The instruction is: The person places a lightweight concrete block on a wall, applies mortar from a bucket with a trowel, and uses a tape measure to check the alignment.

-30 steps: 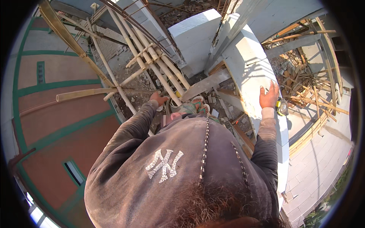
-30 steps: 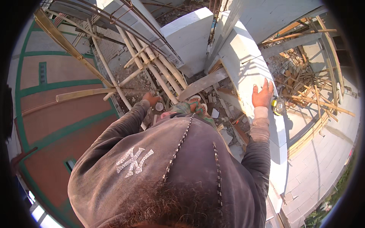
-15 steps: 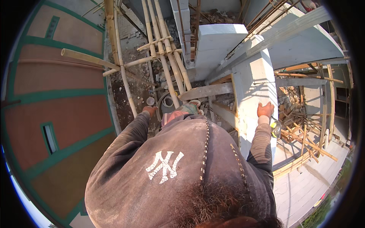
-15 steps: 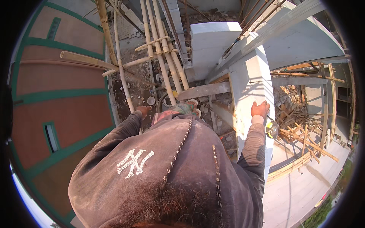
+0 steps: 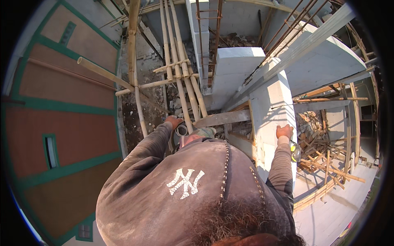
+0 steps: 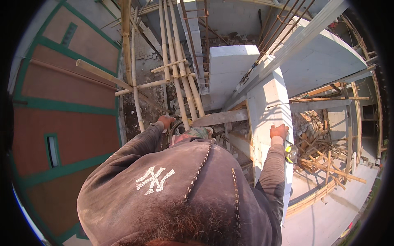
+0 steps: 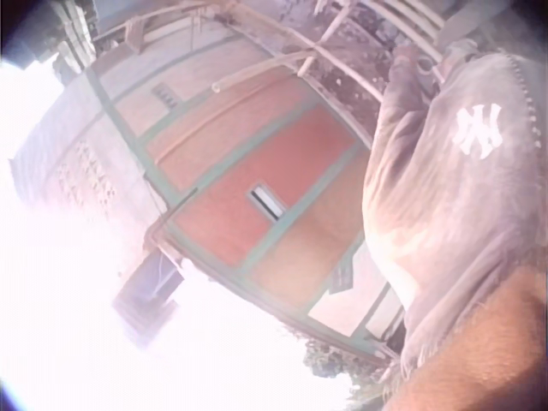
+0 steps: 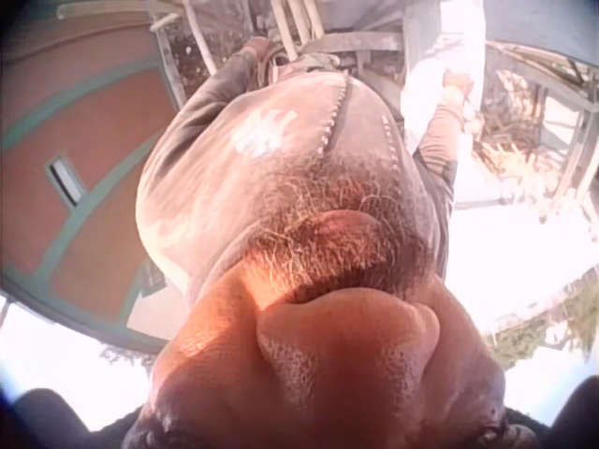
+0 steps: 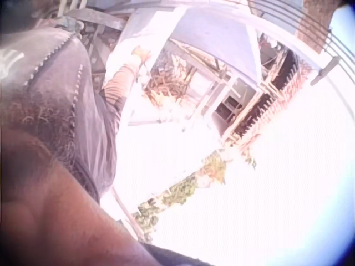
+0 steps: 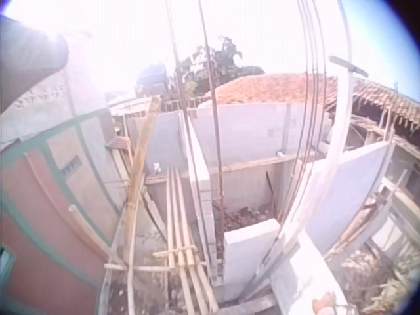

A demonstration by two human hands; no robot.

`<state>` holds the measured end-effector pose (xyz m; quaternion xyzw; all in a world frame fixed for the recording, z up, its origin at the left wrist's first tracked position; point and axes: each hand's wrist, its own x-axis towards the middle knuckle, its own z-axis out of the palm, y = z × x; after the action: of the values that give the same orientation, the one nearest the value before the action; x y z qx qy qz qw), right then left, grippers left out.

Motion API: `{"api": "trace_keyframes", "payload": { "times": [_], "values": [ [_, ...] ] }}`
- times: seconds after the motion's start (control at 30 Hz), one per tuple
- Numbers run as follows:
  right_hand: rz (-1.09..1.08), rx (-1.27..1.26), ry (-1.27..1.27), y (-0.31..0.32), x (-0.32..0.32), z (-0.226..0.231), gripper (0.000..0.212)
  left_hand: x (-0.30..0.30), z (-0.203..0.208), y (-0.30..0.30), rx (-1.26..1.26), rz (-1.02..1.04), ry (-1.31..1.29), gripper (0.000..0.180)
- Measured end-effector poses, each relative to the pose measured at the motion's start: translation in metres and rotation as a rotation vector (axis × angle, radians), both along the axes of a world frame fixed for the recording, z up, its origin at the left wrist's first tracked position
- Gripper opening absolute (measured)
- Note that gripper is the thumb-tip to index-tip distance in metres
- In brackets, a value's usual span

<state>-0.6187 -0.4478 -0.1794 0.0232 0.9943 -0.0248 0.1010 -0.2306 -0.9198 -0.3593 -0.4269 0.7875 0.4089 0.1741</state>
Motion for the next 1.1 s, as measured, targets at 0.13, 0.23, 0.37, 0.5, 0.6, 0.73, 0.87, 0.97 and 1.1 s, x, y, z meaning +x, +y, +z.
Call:
{"api": "trace_keyframes", "payload": {
  "times": [0.13,0.23,0.37,0.5,0.6,0.73,0.87,0.97,1.1],
  "values": [
    [-0.018,0.022,-0.028,0.003,-0.012,0.004,0.052,-0.026,0.039,0.006,-0.012,0.025,-0.034,0.055],
    [0.031,0.051,-0.034,-0.003,-0.008,0.007,0.048,0.009,0.001,0.008,-0.064,-0.004,-0.109,0.052],
    [0.047,0.1,-0.061,0.001,-0.014,0.009,0.046,0.03,-0.024,0.02,-0.059,-0.236,-0.237,0.045],
    [0.038,0.076,-0.084,0.003,-0.02,0.013,0.048,0.084,-0.074,0.021,-0.043,-0.177,-0.166,0.068],
    [0.036,0.07,-0.078,0.003,-0.022,0.013,0.052,0.1,-0.094,0.011,-0.024,-0.294,-0.18,0.071],
    [0.021,0.07,-0.059,0.004,-0.023,0.008,0.046,0.092,-0.081,0.001,-0.136,-0.371,-0.225,0.071],
    [-0.024,0.071,-0.082,-0.002,-0.023,0.012,0.047,0.039,-0.023,-0.008,-0.005,0.083,-0.012,0.057],
    [-0.022,0.072,-0.074,-0.002,-0.024,0.011,0.046,-0.031,0.052,-0.009,0.094,0.428,0.251,0.054],
    [-0.063,0.058,-0.064,-0.016,-0.022,0.011,0.047,-0.119,0.118,-0.06,0.028,0.416,0.661,0.065]
  ]
}}
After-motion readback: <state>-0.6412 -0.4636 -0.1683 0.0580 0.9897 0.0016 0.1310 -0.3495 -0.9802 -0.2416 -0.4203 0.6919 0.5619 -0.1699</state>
